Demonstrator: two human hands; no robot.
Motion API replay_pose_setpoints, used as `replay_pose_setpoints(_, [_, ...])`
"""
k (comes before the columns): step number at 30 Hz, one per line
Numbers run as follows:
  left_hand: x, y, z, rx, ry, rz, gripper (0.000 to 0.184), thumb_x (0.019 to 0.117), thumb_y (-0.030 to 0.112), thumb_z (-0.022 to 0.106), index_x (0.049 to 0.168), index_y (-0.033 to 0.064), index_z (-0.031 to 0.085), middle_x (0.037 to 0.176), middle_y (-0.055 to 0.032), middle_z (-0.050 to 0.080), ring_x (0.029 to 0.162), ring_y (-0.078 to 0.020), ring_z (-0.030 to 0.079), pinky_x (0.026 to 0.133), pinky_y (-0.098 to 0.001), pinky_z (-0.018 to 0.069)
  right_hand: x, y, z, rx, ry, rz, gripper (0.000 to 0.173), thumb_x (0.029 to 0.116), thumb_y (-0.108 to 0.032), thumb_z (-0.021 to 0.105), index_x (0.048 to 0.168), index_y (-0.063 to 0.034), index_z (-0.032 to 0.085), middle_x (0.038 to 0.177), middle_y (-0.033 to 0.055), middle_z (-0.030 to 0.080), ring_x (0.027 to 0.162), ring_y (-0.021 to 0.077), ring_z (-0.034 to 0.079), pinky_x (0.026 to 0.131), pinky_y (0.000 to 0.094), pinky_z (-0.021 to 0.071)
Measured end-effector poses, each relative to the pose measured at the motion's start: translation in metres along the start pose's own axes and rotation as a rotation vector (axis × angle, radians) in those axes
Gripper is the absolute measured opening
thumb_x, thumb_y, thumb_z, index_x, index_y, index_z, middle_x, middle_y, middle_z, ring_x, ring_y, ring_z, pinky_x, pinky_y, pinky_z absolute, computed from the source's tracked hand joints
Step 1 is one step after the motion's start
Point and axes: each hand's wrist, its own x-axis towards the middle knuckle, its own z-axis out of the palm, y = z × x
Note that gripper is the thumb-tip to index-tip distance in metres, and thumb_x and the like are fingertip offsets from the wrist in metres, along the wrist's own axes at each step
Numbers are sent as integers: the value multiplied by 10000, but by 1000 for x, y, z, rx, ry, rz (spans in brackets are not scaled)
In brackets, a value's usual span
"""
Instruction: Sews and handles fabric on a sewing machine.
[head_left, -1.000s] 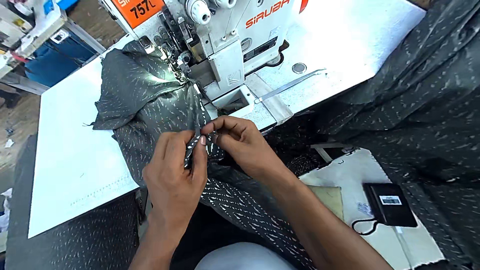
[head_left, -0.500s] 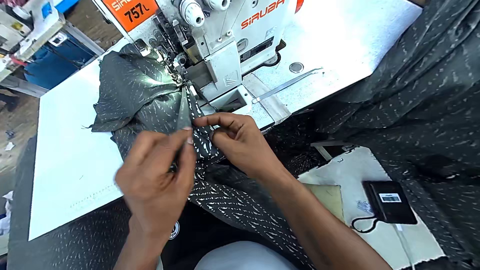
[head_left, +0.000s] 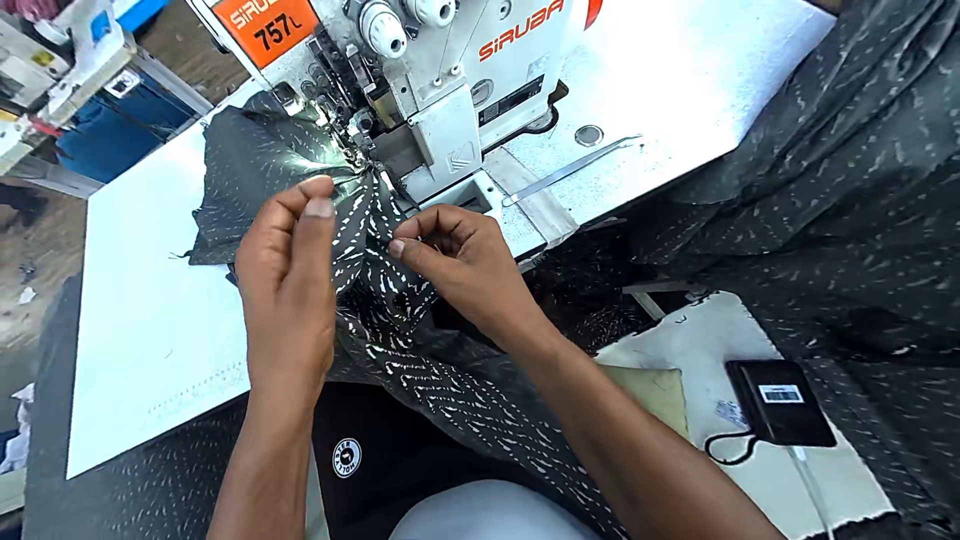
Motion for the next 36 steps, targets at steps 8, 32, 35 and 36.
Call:
replay_pose_setpoints(8, [19, -8, 10, 657, 62, 472, 201, 1026, 257, 640, 1028, 111, 778, 945, -38, 740, 849, -89, 679, 758, -284, 530, 5, -8, 8, 161, -13, 233, 355, 925, -98, 753, 1245, -2, 632, 828, 95, 713, 684, 133, 676, 630, 270, 580])
replay_pose_setpoints(32, [-2, -7, 21, 757, 20, 462, 205, 1017, 251, 632, 992, 105, 773, 846, -39, 694, 737, -139, 645, 625, -331, 495, -7, -8, 3, 132, 9, 138, 74, 952, -76, 662, 954, -15, 702, 682, 38, 632, 576, 84, 562, 520, 226, 447])
replay_pose_setpoints(35, [-9, 1, 23, 852, 11, 460, 212, 1029, 252, 612, 1059, 105, 762, 929, -66, 658, 753, -194, 640, 583, -375, 487, -7, -6, 1, 87, 5, 104, 85, 969, -95, 652, 955, -23, 696, 683, 35, 626, 572, 93, 556, 519, 244, 444])
replay_pose_setpoints(36, [-15, 6, 21, 875, 2, 451, 207, 1032, 248, 607, 1085, 107, 749, 962, -70, 648, 750, -200, 638, 570, -375, 490, -9, -6, 0, 61, -8, 86, 89, 968, -106, 646, 962, -29, 692, 689, 35, 627, 576, 102, 567, 521, 256, 460])
